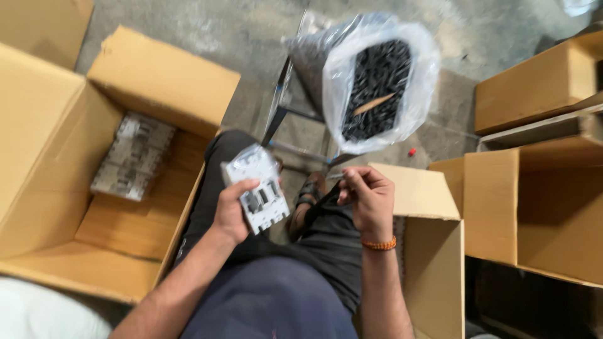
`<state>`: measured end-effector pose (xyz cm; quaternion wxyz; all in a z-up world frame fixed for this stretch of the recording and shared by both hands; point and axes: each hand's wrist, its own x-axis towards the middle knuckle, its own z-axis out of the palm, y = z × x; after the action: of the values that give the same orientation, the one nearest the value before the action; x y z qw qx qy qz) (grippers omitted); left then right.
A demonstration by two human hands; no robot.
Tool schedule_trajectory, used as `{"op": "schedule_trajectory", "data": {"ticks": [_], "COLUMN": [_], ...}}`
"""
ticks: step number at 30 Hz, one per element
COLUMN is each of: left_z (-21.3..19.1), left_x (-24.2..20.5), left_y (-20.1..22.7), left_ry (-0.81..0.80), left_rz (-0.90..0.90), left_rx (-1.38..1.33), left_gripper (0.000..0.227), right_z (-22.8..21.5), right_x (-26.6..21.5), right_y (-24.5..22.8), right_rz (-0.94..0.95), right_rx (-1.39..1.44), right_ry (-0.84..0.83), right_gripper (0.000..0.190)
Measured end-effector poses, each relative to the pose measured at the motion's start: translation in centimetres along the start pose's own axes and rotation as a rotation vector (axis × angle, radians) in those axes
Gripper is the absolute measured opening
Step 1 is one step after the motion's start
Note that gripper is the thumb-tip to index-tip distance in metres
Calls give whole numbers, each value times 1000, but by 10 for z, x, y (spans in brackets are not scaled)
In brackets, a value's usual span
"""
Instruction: The person sits on the floor and repeatedly picks up white plastic electrical components, inserts a small wooden stick into them, and places them into a cardboard box. The person handles the components one at a time, using both hands to manipulate the items and the stick.
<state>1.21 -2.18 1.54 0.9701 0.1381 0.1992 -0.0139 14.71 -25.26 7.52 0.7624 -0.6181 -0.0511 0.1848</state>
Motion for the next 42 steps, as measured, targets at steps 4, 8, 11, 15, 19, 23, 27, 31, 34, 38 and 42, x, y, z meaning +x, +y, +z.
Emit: {"op": "schedule_trajectory", "data": {"ticks": [4, 8, 11, 15, 19, 23, 27, 31, 34, 38, 42], "left_z": [15, 35, 45, 46, 37, 27, 22, 7, -8, -18, -19], "left_x": [-3, -14, -19, -24, -22, -19, -14, -7, -7, -8, -6], "left_y": [-4, -1, 1, 0, 1, -3, -9, 7, 19, 22, 23], "left_ry": [-17, -1, -9, -6, 16, -20, -25, 38, 27, -117, -155], "left_rz": [-1, 4, 61, 211, 262, 243, 193, -34, -33, -33, -24], "left_rx": [5, 33, 56, 177, 301, 436, 370, 72, 146, 225, 208], "left_gripper": [50, 48, 45, 38, 34, 33, 38, 49, 55, 55, 53], "right_z": [34, 63, 78, 92, 94, 85, 74, 51, 20, -18, -20], "right_x": [-41, -54, -58, -67, -72, -68, -57, -6, 56, 136, 173], "right_y": [2, -7, -11, -18, -30, -29, -15, -12, -15, -8, 2], "right_rz": [-13, -60, -129, -422, -531, -389, -188, -52, -78, -92, -321], "right_rx": [-151, -324, -518, -874, -1001, -966, -851, -650, -607, -1069, -1416], "right_ry": [-92, -95, -76, -116, -297, -409, -332, -165, 132, 377, 398], "right_gripper": [8, 8, 8, 9, 14, 19, 16, 16, 18, 35, 42]}}
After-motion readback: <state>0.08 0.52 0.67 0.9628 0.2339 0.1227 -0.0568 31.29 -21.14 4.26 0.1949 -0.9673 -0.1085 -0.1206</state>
